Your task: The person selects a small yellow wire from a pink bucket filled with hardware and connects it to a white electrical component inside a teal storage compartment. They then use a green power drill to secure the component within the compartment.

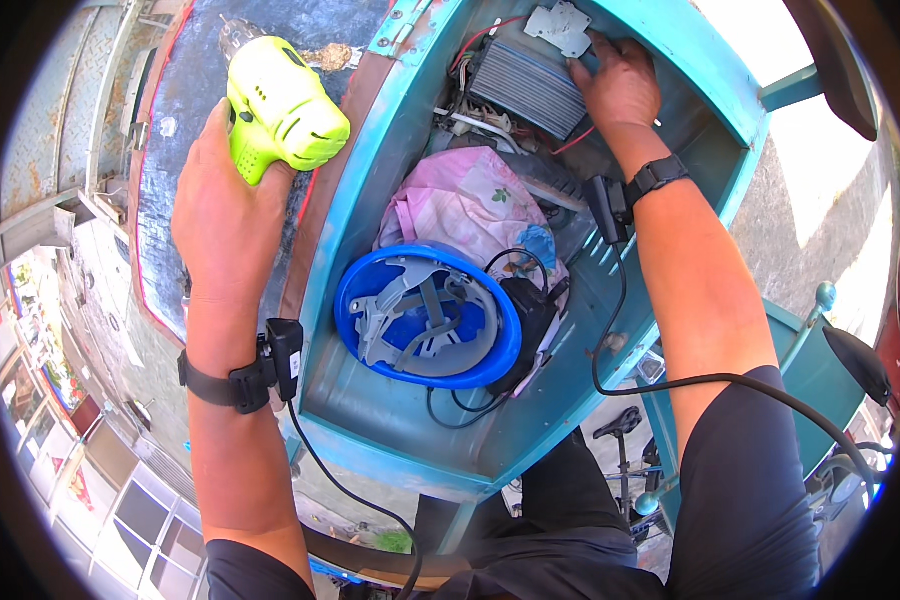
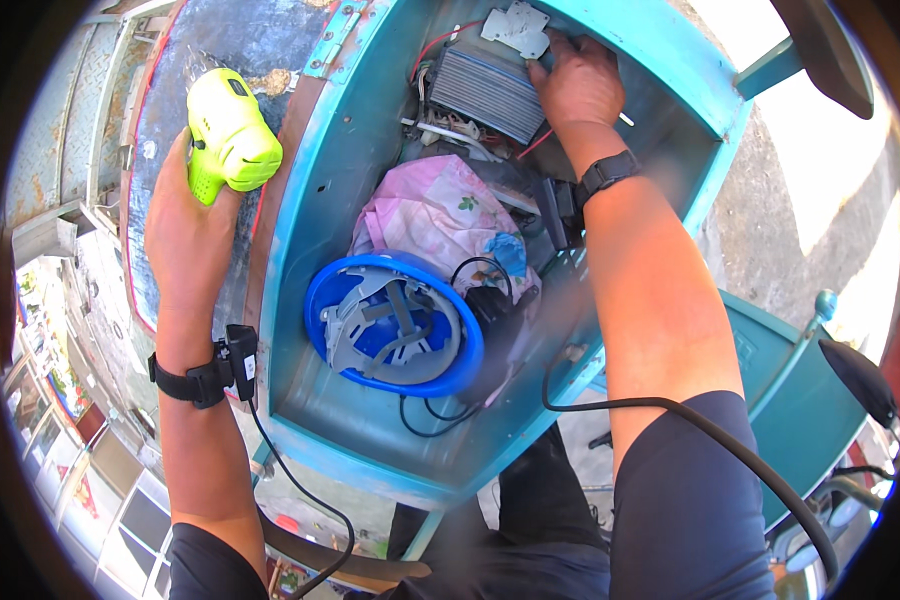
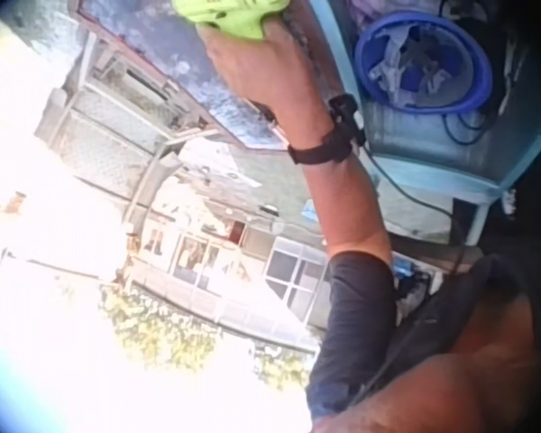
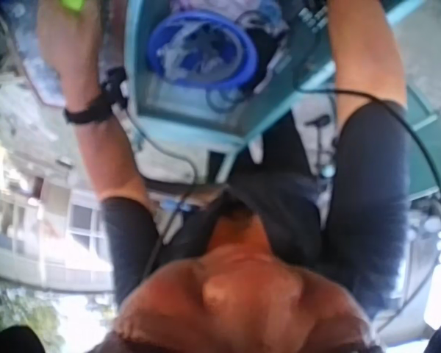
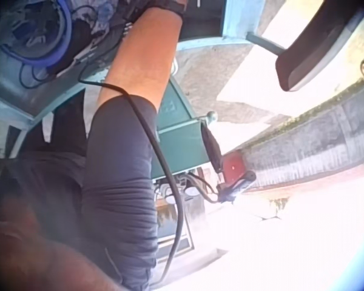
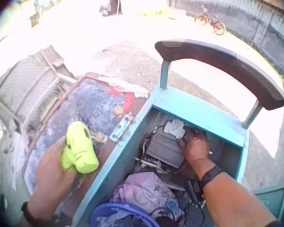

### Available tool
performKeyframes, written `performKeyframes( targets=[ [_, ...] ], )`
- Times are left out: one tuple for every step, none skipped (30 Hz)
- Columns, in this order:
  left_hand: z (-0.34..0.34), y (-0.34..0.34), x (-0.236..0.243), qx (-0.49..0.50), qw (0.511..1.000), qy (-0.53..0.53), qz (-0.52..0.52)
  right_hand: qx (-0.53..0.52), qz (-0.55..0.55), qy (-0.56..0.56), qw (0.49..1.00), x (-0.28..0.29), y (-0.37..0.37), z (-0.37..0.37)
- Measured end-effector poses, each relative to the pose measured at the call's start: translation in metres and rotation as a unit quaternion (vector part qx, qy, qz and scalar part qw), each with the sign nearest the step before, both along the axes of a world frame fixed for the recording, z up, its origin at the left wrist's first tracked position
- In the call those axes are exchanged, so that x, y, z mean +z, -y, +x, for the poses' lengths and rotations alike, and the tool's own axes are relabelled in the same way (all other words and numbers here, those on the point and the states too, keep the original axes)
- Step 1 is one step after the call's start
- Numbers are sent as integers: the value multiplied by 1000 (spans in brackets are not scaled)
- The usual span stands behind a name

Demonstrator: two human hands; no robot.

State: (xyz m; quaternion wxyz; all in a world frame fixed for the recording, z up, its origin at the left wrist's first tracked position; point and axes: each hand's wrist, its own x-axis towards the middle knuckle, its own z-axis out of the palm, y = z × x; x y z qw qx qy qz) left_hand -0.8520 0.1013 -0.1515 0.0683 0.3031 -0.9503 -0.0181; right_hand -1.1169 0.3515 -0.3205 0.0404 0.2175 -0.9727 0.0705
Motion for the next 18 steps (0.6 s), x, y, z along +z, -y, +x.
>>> performKeyframes(
  targets=[
    [-2, -1, 1, -5, 1000, 2, -4, -1, -1, -2, 1000, 0, 0, 0],
    [-3, -1, 2, -10, 1000, 5, -7, -1, -2, -3, 1000, 1, 0, -1],
    [-5, -2, 3, -2, 1000, 24, 0, -2, -3, -4, 1000, 0, 0, 0],
    [-7, -2, 6, 6, 999, 43, 7, -1, -6, -6, 1000, -3, -1, -1],
    [-9, -2, 7, 13, 998, 62, 15, 0, -8, -8, 1000, -5, -2, -3],
    [-9, -2, 7, 17, 998, 67, 12, 1, -10, -10, 1000, -5, -1, -3],
    [-9, -1, 7, 22, 997, 72, 9, -1, -8, -9, 1000, -4, -1, -3],
    [-9, -1, 6, 26, 997, 77, 7, -3, -5, -9, 1000, -4, -1, -2],
    [-8, -1, 5, 15, 998, 61, -3, -4, -3, -8, 1000, -3, 0, -2],
    [-8, 0, 3, 5, 999, 45, -13, -4, -4, -8, 1000, -4, -1, -3],
    [-7, 0, 2, -6, 999, 29, -23, -4, -4, -8, 1000, -6, -1, -5],
    [-7, 1, 1, -6, 999, 28, -26, -4, -4, -7, 1000, -6, -1, -5],
    [-7, 1, 1, -6, 999, 27, -29, -3, -4, -7, 1000, -7, -1, -6],
    [-6, 1, 0, -6, 999, 25, -32, -2, -4, -6, 1000, -7, -2, -7],
    [-6, 2, -1, -7, 999, 24, -33, -1, -4, -6, 1000, -6, -1, -7],
    [-5, 3, -2, -8, 999, 23, -33, 1, -5, -9, 1000, -5, -1, -6],
    [-5, 3, -3, -8, 999, 21, -34, 2, -6, -12, 1000, -4, -1, -5],
    [-5, 3, -3, -6, 999, 23, -33, 3, -7, -15, 1000, -4, -1, -5]
  ],
)
